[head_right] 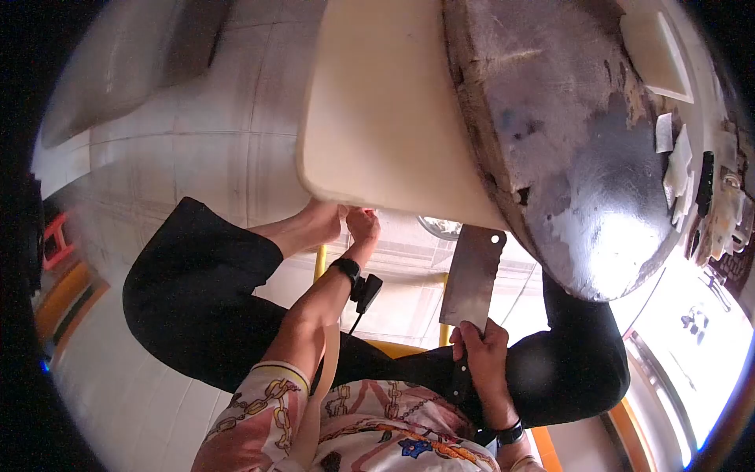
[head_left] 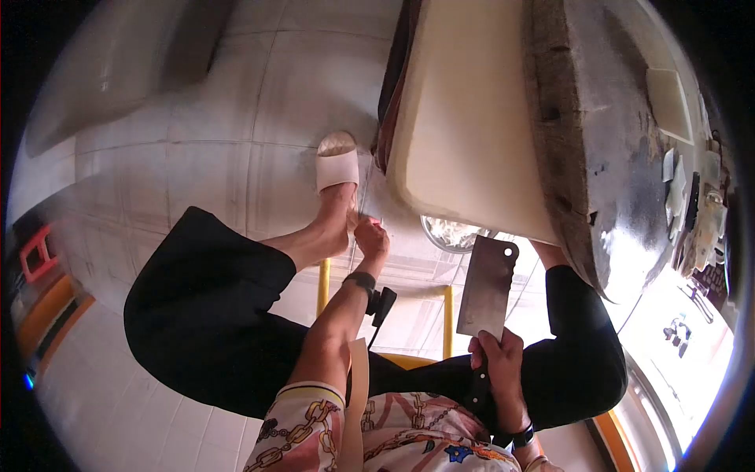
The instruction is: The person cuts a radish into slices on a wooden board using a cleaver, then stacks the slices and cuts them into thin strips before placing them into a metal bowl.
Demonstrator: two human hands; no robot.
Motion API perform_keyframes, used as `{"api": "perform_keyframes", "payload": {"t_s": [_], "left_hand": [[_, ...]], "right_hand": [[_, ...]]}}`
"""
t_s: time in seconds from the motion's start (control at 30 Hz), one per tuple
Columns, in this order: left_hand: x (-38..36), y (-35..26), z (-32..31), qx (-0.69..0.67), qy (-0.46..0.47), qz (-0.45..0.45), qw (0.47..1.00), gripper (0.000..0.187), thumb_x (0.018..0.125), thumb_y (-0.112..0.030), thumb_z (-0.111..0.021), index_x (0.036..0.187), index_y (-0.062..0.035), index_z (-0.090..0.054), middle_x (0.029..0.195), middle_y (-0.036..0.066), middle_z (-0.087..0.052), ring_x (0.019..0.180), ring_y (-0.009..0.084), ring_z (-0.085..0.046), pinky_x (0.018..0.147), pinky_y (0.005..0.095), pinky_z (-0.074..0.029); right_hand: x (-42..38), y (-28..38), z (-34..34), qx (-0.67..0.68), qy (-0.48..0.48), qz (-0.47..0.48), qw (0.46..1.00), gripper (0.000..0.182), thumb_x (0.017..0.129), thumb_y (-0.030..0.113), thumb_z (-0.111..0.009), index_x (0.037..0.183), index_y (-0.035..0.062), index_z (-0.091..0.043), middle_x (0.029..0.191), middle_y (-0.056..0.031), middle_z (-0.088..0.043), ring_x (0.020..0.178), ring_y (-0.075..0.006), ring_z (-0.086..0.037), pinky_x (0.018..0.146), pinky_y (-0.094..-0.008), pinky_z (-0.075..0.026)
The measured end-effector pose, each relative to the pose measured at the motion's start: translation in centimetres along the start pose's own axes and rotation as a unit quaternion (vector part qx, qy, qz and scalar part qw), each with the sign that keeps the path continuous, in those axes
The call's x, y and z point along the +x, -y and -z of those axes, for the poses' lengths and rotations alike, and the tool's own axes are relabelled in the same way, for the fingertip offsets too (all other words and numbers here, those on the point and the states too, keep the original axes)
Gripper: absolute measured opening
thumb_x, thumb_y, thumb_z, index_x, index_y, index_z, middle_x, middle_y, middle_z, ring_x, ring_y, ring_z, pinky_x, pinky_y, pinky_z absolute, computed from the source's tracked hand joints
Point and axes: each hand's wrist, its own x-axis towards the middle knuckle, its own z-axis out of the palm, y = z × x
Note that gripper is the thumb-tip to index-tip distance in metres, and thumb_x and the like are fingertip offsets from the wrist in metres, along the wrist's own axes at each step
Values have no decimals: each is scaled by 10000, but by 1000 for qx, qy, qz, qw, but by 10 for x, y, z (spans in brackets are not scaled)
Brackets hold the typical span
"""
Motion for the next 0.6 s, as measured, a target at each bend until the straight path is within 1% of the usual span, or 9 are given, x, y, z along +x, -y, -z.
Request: {"api": "perform_keyframes", "payload": {"t_s": [0.07, 0.13, 0.17, 0.23, 0.27, 0.33, 0.47, 0.57, 0.6], "left_hand": [[0, -1, 0, -3, -6, 22, 1000, 72, 757, -60, -603, 774, -39, -669, 776, 159, -665, 775, 319, -653, 736, 403, -515], [0, 14, -12, 29, -117, -145, 982, 54, 758, -58, -619, 767, -32, -666, 791, 158, -670, 777, 316, -653, 738, 396, -516], [-1, 14, -12, 31, -115, -144, 982, 54, 758, -58, -619, 767, -32, -666, 791, 158, -670, 777, 316, -653, 738, 396, -516], [-2, 12, -16, -33, -108, -105, 988, 45, 752, -60, -646, 774, -29, -669, 798, 160, -673, 777, 313, -654, 738, 393, -516], [-3, 14, -18, -33, -107, -105, 988, 45, 752, -60, -646, 774, -29, -669, 798, 160, -673, 777, 313, -654, 738, 393, -516], [-5, 18, -22, 45, -84, -121, 988, 48, 749, -59, -662, 784, -29, -676, 793, 161, -672, 777, 311, -654, 731, 387, -516], [-8, 0, -7, 20, -101, -121, 987, 51, 755, -59, -665, 794, -30, -682, 756, 156, -667, 739, 307, -655, 706, 391, -520], [-8, 7, -19, -13, -115, -118, 986, 98, 751, -124, -687, 780, -31, -672, 718, 154, -661, 692, 310, -651, 657, 399, -514], [-9, 18, -33, -45, -112, -86, 989, 154, 744, -179, -702, 782, -33, -671, 716, 158, -661, 698, 316, -657, 640, 403, -508]], "right_hand": [[0, 0, 0, 1, -1, -6, 1000, 198, 910, 60, -506, 749, -29, -580, 624, -53, -582, 478, -91, -512, 456, -245, -395], [0, 2, -1, 1, 0, -11, 1000, 204, 910, 61, -506, 743, -30, -580, 616, -49, -579, 479, -89, -513, 456, -244, -394], [-1, 3, -2, -1, -3, -9, 1000, 208, 911, 62, -506, 740, -31, -579, 615, -48, -580, 479, -87, -514, 455, -241, -393], [-1, 5, -3, -2, -7, -7, 1000, 212, 912, 63, -505, 737, -33, -578, 614, -47, -580, 479, -85, -514, 455, -239, -392], [-1, 7, -3, -2, 1, -2, 1000, 215, 913, 64, -503, 737, -33, -578, 615, -47, -582, 478, -83, -513, 455, -237, -391], [-2, 7, -2, -4, 8, 3, 1000, 217, 915, 64, -501, 736, -33, -577, 617, -48, -584, 477, -82, -512, 455, -236, -391], [-1, 8, -3, -6, 4, -7, 1000, 215, 912, 56, -505, 729, -31, -578, 615, -47, -585, 472, -81, -511, 452, -236, -390], [0, 7, -3, -3, 3, -13, 1000, 210, 910, 51, -510, 731, -33, -578, 611, -48, -584, 469, -83, -512, 449, -236, -390], [0, 6, -3, 0, 3, -13, 1000, 207, 911, 50, -513, 734, -35, -579, 608, -49, -583, 467, -84, -513, 447, -235, -390]]}}
